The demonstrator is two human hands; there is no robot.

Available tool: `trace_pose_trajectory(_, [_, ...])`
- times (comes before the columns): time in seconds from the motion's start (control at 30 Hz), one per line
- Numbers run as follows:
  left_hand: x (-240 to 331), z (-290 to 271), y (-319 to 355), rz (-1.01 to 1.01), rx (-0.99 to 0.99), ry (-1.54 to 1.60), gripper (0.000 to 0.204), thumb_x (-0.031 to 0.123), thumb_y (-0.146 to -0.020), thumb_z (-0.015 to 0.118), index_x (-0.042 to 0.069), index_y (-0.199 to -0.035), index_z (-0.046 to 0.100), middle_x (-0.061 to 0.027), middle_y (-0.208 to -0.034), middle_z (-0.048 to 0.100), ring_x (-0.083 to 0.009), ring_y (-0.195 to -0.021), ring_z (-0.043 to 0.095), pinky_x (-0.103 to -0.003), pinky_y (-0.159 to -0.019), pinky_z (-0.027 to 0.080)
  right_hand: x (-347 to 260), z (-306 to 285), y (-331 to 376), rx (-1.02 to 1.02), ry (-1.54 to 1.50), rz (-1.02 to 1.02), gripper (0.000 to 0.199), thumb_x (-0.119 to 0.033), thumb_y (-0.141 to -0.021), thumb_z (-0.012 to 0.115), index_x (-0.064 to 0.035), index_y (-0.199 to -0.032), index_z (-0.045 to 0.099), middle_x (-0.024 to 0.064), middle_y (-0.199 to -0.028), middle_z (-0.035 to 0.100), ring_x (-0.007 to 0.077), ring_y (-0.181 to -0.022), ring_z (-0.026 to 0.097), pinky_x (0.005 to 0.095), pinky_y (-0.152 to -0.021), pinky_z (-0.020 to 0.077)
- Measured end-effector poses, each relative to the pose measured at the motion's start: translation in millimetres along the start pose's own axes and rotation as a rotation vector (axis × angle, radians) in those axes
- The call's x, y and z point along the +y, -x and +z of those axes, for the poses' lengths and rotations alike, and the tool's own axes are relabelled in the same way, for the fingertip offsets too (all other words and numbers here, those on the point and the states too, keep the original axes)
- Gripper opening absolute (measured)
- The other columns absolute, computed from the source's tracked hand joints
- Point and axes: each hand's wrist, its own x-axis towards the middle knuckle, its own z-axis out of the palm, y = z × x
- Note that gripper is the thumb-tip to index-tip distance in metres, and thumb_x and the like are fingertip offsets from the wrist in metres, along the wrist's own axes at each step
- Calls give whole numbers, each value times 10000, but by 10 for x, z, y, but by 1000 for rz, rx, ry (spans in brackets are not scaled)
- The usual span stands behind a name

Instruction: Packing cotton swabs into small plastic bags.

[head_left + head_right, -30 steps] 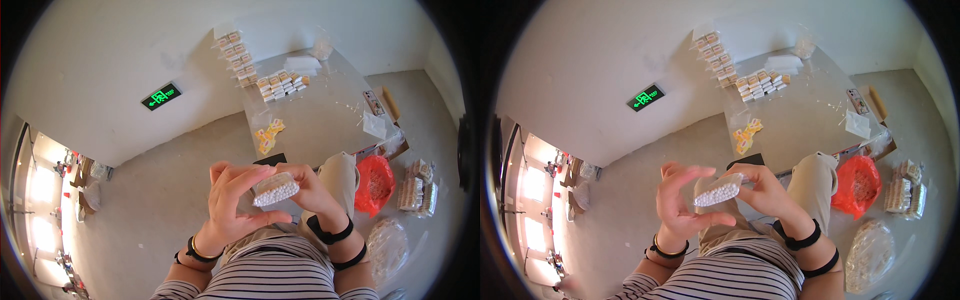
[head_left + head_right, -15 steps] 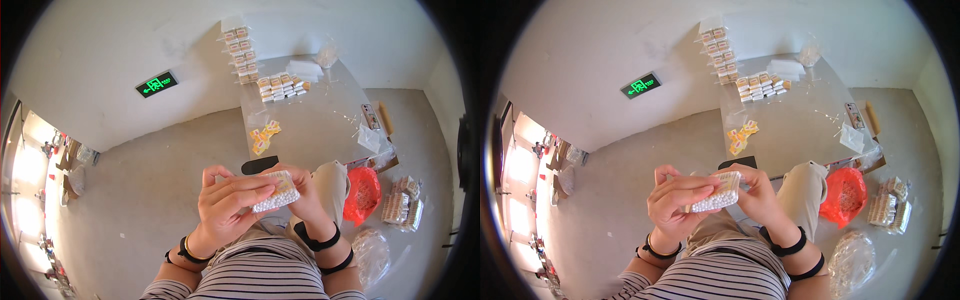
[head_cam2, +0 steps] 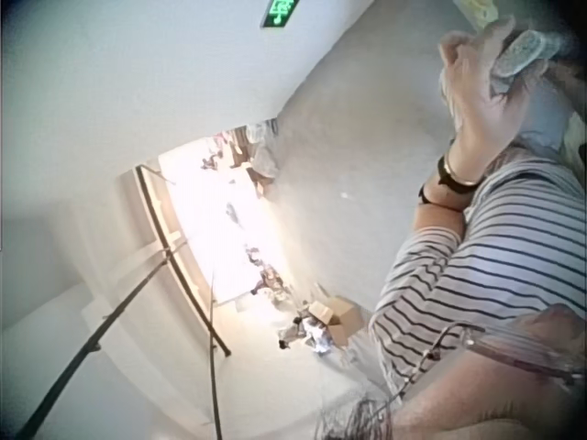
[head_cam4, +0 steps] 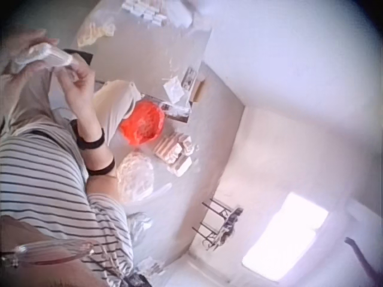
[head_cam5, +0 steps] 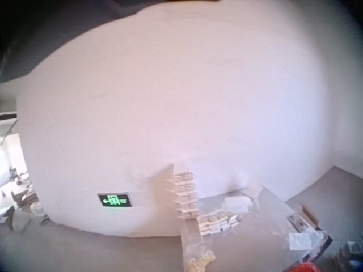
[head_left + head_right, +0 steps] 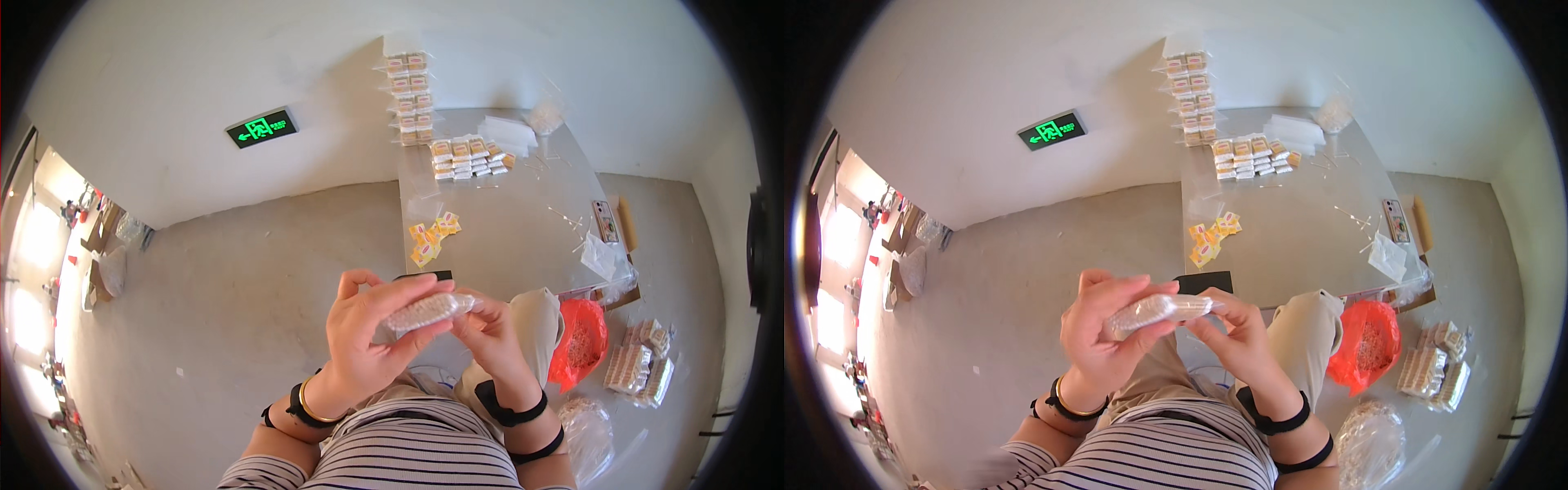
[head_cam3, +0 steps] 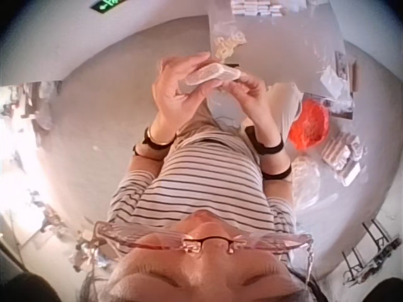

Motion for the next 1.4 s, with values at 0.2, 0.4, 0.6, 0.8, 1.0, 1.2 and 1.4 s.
trace_pose_trajectory(0.2, [-424,169,74,-492,202,574,422,55,-872,752,-4,-1233,543,-115,-1051,716,-155,-925,682,-285,-819,527,-21,-24,-73,111,-102,8,84,-46,-964,643,9,-1006,690,42,-963,689,119,-923,638,285,-873,507])
trace_pose_trajectory(0.4, [-642,297,205,-643,231,470,407,115,-904,728,30,-1250,533,-138,-1139,639,-167,-997,627,-310,-872,493,-63,-99,-165,139,135,48,45,-25,-939,659,19,-946,668,47,-917,687,104,-875,623,268,-803,500])
trace_pose_trajectory(0.6, [-355,202,42,-153,26,-271,170,139,-819,786,84,-924,664,-50,-976,627,-219,-864,616,-346,-808,449,-194,39,-264,166,683,-182,94,22,-810,725,-11,-860,653,82,-796,627,215,-770,609,308,-682,472])
trace_pose_trajectory(0.8, [-363,234,13,-399,-45,192,99,77,-860,735,20,-899,664,-65,-786,669,-154,-727,629,-291,-745,496,-247,131,-349,136,899,-385,148,45,-750,749,-25,-799,627,84,-757,594,269,-716,542,355,-609,435])
trace_pose_trajectory(1.0, [-420,230,32,-502,-105,366,89,57,-906,687,-16,-928,641,-42,-846,694,-102,-782,635,-261,-741,513,-265,175,-339,93,883,-439,168,49,-742,754,-30,-767,607,65,-741,580,251,-708,541,350,-596,433])
trace_pose_trajectory(1.2, [-477,186,55,-624,-195,647,89,55,-935,654,-15,-980,623,-18,-917,654,-82,-857,614,-245,-779,498,-337,181,-295,90,889,-395,198,51,-742,760,-34,-747,582,56,-722,553,228,-696,533,331,-578,430])
trace_pose_trajectory(1.4, [-556,213,106,-701,-206,929,76,54,-940,644,-8,-972,617,-5,-907,644,-82,-864,641,-229,-758,502,-395,194,-248,64,818,-346,202,56,-758,759,-38,-752,580,56,-719,540,207,-690,528,317,-574,429])
